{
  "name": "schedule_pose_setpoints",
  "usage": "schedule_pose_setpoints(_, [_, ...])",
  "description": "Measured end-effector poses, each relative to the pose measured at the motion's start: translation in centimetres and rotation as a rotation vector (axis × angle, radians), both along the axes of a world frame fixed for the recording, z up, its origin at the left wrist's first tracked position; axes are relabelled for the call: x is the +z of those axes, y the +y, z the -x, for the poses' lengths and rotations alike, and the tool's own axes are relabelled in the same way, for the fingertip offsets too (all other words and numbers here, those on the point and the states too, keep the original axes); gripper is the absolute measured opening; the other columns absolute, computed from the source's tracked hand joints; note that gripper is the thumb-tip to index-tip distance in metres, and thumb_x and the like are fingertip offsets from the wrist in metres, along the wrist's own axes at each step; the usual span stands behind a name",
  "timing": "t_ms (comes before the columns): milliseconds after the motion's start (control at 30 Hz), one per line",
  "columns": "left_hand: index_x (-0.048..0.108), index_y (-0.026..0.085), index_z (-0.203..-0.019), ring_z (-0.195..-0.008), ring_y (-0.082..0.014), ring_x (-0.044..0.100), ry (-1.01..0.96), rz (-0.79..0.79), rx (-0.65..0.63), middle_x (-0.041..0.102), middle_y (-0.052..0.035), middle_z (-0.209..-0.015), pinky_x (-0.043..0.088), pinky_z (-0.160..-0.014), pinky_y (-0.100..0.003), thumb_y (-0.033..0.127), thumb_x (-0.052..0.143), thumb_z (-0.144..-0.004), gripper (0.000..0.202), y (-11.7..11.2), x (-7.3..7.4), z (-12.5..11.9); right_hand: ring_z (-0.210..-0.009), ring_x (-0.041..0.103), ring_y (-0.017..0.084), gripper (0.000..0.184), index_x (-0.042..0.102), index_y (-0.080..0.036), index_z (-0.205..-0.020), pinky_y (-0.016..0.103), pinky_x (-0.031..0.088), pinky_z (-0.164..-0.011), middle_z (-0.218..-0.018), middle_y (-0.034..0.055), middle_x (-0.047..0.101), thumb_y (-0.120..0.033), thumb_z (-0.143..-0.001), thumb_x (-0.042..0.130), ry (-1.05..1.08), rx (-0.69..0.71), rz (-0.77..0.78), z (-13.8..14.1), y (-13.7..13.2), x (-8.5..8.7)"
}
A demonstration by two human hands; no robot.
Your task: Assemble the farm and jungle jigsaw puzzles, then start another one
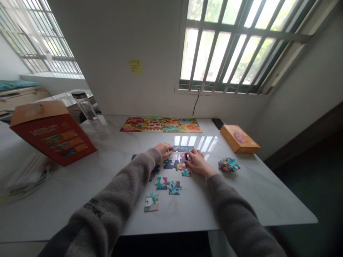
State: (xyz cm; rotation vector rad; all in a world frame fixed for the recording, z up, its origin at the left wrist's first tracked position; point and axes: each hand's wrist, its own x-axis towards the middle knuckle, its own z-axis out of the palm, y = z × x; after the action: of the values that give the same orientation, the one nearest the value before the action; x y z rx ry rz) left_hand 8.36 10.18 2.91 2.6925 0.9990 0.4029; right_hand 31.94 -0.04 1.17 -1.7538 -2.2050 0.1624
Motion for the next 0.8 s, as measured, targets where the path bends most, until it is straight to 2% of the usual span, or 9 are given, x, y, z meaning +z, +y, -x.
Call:
schedule_pose_setpoints(167, [0.077,0.020,-0.096,-0.084,-0.0188,0.062,0.007,0.016,-0.019,0.072,-0.0038,-0.086,0.049,-0.087,-0.029,0.022,0.057,-0.088,0.021,0.1,0.3,-0.4,-0.110,0.048,0.028,0.028,0.064,-0.024,-0.109,0.044,0.038,-0.097,-0.114,0.0083,0.056,-0.032,-0.083,0.070,0.044,0.034,0.086,-0.6,-0.6,1.0])
schedule_pose_setpoints(367, [0.075,0.017,-0.098,-0.080,-0.0193,0.062,0.000,0.079,0.171,0.070,-0.0062,-0.086,0.050,-0.085,-0.032,0.025,0.056,-0.087,0.023,1.7,1.0,2.6,-0.112,0.049,0.027,0.032,0.063,-0.024,-0.110,0.042,0.039,-0.098,-0.115,0.0076,0.056,-0.032,-0.081,0.074,0.074,0.114,0.095,-0.7,-1.9,1.3])
schedule_pose_setpoints(500, [0.075,0.019,-0.090,-0.083,-0.0197,0.063,0.032,0.122,0.170,0.072,-0.0052,-0.088,0.050,-0.085,-0.029,0.028,0.060,-0.081,0.020,2.3,0.8,3.9,-0.110,0.049,0.027,0.031,0.062,-0.023,-0.108,0.041,0.039,-0.097,-0.112,0.0073,0.058,-0.033,-0.081,0.074,0.075,0.102,0.085,-0.6,-2.0,1.2])
schedule_pose_setpoints(633, [0.075,0.019,-0.093,-0.087,-0.0203,0.064,0.042,0.146,0.184,0.073,-0.0049,-0.091,0.049,-0.085,-0.027,0.028,0.056,-0.082,0.024,2.9,1.1,5.6,-0.111,0.049,0.028,0.030,0.062,-0.025,-0.112,0.043,0.039,-0.097,-0.114,0.0077,0.057,-0.035,-0.085,0.071,0.061,0.068,0.060,-0.2,-1.8,0.6])
schedule_pose_setpoints(800, [0.075,0.018,-0.089,-0.077,-0.0185,0.062,0.074,0.181,0.211,0.069,-0.0043,-0.084,0.049,-0.078,-0.026,0.035,0.067,-0.076,0.022,3.0,1.1,8.3,-0.109,0.049,0.028,0.030,0.064,-0.029,-0.120,0.043,0.039,-0.095,-0.113,0.0084,0.058,-0.034,-0.090,0.065,0.012,0.079,-0.006,0.2,-1.5,-0.1])
